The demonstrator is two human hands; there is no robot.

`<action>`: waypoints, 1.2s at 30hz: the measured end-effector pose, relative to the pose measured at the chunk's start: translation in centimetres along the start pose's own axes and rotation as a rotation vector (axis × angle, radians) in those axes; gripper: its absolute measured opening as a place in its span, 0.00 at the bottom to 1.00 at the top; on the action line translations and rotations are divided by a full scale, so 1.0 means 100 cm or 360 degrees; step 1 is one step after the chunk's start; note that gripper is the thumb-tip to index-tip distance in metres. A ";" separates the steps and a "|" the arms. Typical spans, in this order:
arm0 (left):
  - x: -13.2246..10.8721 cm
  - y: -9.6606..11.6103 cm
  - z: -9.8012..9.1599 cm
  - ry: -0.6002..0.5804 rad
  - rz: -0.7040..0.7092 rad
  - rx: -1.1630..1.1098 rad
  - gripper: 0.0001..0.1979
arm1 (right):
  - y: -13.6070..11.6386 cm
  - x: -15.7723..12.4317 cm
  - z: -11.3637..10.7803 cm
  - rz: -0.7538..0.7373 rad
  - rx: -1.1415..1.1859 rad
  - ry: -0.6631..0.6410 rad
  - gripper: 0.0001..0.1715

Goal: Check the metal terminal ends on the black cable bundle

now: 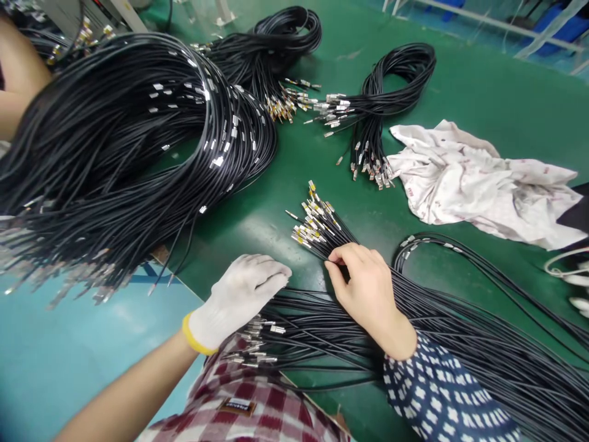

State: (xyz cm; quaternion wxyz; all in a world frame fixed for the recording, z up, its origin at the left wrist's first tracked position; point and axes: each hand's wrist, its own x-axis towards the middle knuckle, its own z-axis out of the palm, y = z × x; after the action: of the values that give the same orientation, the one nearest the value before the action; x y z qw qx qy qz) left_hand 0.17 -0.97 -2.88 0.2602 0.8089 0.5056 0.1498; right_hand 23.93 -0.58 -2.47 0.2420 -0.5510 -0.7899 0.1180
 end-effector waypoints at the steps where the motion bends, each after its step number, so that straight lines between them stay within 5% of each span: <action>1: 0.002 0.002 -0.001 0.0015 -0.0096 -0.0098 0.11 | -0.001 -0.002 -0.001 -0.0006 0.0097 -0.0008 0.04; 6: 0.009 0.013 -0.010 0.0166 -0.0591 -0.0677 0.12 | -0.007 -0.013 -0.002 -0.0140 0.0207 -0.0067 0.04; 12: 0.013 0.013 -0.012 0.0131 -0.0692 -0.0860 0.12 | -0.016 -0.004 0.004 -0.0099 0.0290 -0.0164 0.05; 18: 0.012 0.010 -0.004 0.0238 -0.0575 -0.0799 0.11 | -0.031 0.017 0.012 -0.0128 0.0400 -0.0333 0.12; 24: 0.012 0.005 -0.001 0.0290 -0.0466 -0.0741 0.11 | -0.027 0.019 0.022 0.0290 0.1196 -0.0698 0.17; 26: 0.011 0.003 0.000 0.0282 -0.0442 -0.0697 0.11 | -0.029 0.016 0.025 0.0322 0.1208 -0.0665 0.16; 32: 0.009 -0.001 0.006 0.0264 -0.0348 -0.0486 0.14 | -0.040 0.012 0.028 -0.0106 0.0341 -0.0233 0.15; 36: 0.009 -0.002 0.007 0.0236 -0.0302 -0.0436 0.15 | -0.040 0.015 0.028 0.0018 0.0672 -0.0354 0.15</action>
State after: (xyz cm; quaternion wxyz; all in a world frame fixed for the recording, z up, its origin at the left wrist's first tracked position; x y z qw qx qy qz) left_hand 0.80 -0.30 -3.57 0.3429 0.7012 0.5723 0.2514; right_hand 18.83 -0.39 -2.70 0.2626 -0.4762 -0.7664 0.3419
